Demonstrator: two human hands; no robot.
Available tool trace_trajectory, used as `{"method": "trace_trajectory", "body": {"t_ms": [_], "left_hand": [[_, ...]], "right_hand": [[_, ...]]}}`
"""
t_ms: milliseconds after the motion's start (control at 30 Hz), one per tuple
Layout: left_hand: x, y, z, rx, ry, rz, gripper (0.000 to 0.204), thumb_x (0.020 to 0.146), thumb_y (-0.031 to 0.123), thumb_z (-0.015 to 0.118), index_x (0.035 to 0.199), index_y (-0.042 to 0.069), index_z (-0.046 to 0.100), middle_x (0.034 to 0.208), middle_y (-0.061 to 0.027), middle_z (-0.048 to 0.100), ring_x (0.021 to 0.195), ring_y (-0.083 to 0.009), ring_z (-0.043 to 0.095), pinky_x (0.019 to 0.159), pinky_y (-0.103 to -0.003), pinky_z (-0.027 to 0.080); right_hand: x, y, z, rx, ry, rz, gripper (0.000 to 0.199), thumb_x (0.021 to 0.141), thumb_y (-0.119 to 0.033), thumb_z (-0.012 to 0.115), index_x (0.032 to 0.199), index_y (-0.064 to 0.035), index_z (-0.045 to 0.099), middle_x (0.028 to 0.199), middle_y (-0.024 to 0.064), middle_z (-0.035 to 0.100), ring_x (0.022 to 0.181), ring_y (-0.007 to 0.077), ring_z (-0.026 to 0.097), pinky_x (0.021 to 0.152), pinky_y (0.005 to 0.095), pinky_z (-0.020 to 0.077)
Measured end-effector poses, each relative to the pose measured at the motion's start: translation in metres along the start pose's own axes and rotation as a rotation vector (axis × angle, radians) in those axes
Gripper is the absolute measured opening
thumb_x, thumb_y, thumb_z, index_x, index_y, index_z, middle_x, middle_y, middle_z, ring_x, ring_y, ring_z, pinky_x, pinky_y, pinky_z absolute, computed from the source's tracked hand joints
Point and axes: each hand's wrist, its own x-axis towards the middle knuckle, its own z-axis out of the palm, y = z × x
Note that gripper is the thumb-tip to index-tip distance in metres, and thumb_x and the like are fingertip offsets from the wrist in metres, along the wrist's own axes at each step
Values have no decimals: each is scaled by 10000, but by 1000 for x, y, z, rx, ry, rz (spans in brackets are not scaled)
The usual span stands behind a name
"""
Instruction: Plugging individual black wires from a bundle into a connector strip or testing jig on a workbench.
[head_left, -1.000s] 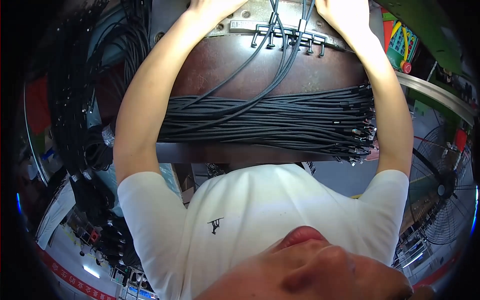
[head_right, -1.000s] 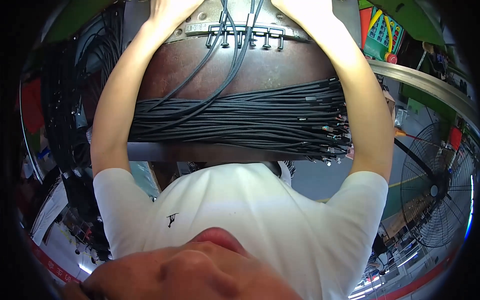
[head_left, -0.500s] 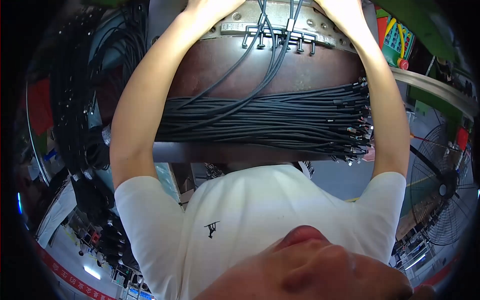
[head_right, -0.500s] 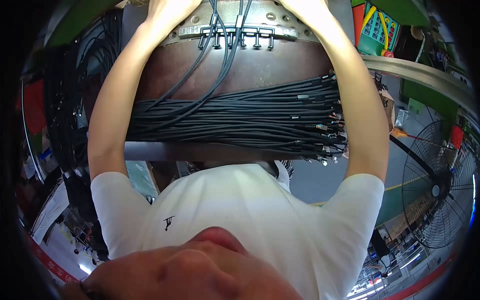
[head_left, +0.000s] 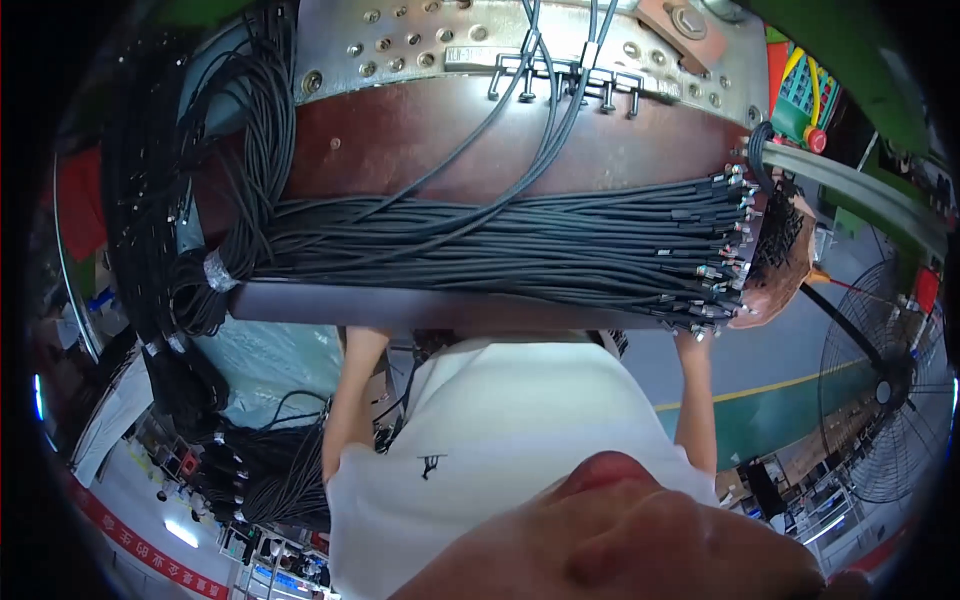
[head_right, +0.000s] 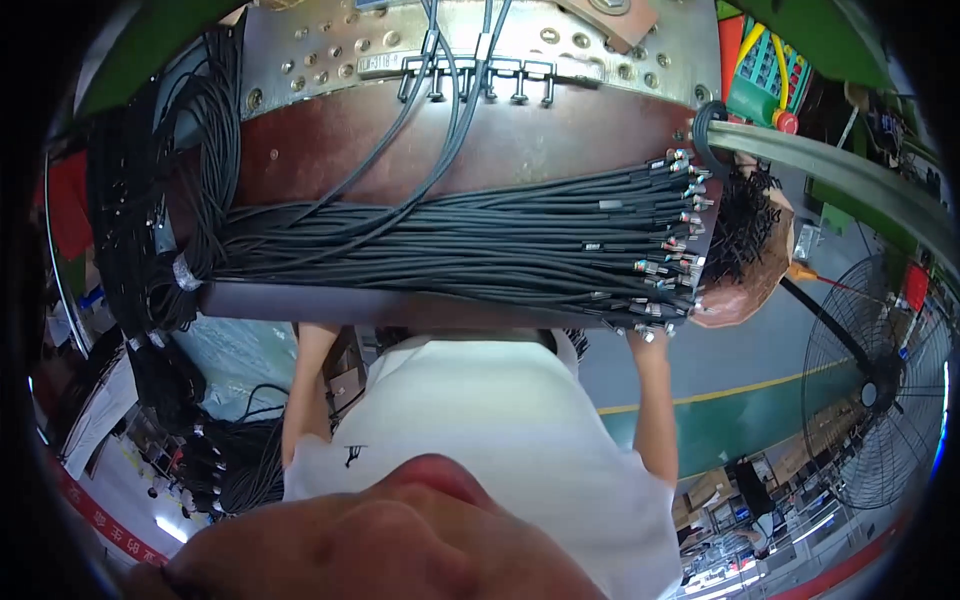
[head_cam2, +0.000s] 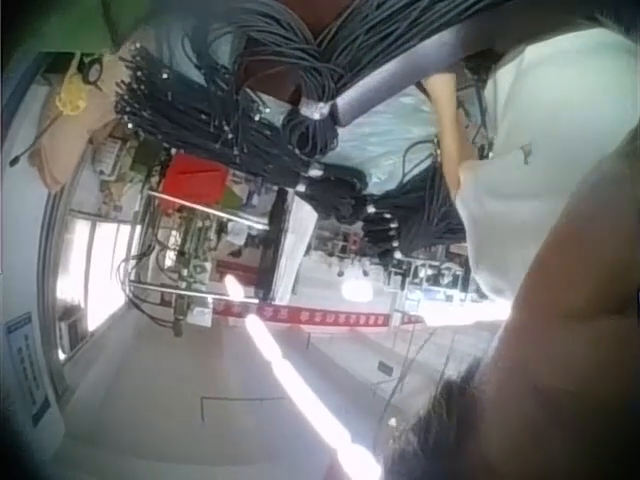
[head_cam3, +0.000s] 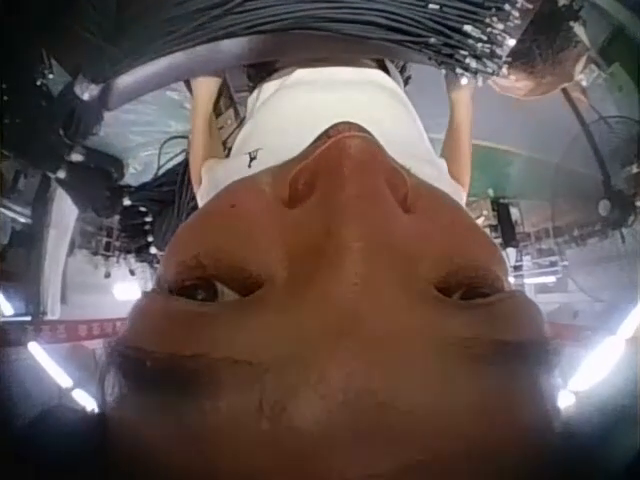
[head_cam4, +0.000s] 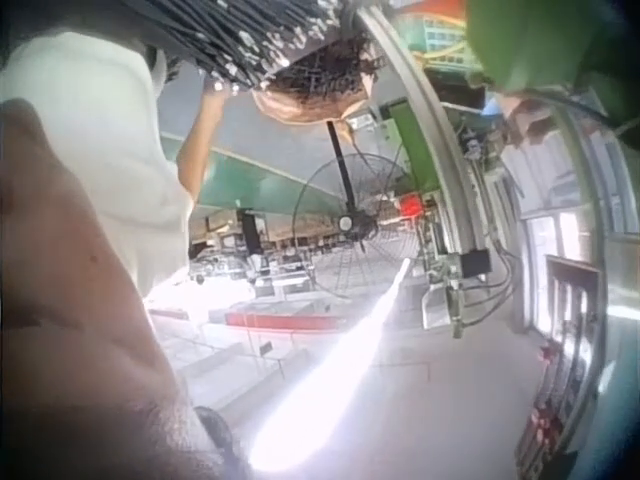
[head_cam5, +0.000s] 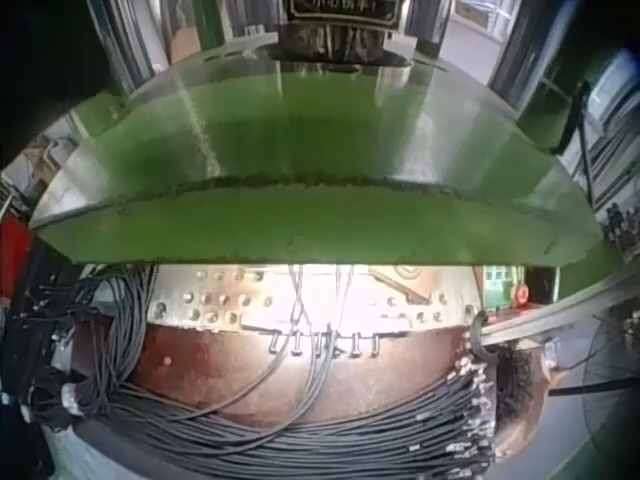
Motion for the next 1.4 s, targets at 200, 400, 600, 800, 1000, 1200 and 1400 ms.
{"method": "trace_trajectory", "body": {"t_ms": [200,400,600,800,1000,1200,1400], "left_hand": [[23,-20,30,-85,393,104,243,866,218,560,983,45,683,1004,-195,665,931,-368,620,812,-466,488],[34,-34,50,-250,430,96,251,881,208,537,1017,43,669,1073,-229,639,1002,-422,587,864,-499,467],[65,-45,31,167,509,401,375,919,270,543,1208,41,613,1226,-227,592,1141,-380,559,999,-431,415],[31,5,-20,-152,113,415,429,929,306,548,1257,31,580,1274,-209,573,1177,-356,548,1021,-408,399],[-40,21,-65,-582,-326,503,533,939,377,551,1322,8,526,1354,-177,530,1232,-315,524,1039,-376,382],[-10,158,-164,-509,119,1055,644,877,399,614,1350,-12,467,1467,-208,395,1358,-359,389,1084,-423,330],[6,161,-166,-40,446,554,1000,697,508,752,1412,-52,335,1482,-250,321,1382,-391,298,1116,-500,256]], "right_hand": [[17,3,32,266,142,-82,475,834,-52,640,1298,-68,538,1306,155,548,1234,355,465,1065,468,342],[48,-36,17,267,538,-74,368,777,15,628,1135,-71,630,1093,170,634,1052,388,577,939,471,444],[63,-47,30,450,328,24,300,825,-34,615,1122,-69,646,1149,149,634,1083,335,575,951,448,437],[73,-62,-7,367,613,-126,402,722,-33,650,1118,-105,650,1138,130,631,1088,356,565,894,469,465],[80,-8,-139,761,775,149,310,777,-8,627,1080,-65,659,842,119,669,694,304,651,674,374,533],[200,-131,-230,226,726,-699,325,789,-235,704,1058,-65,636,1051,104,629,987,296,596,881,405,475],[281,-197,-204,55,617,-815,565,807,-523,615,1086,-33,617,1045,165,633,990,327,582,829,444,470]]}}
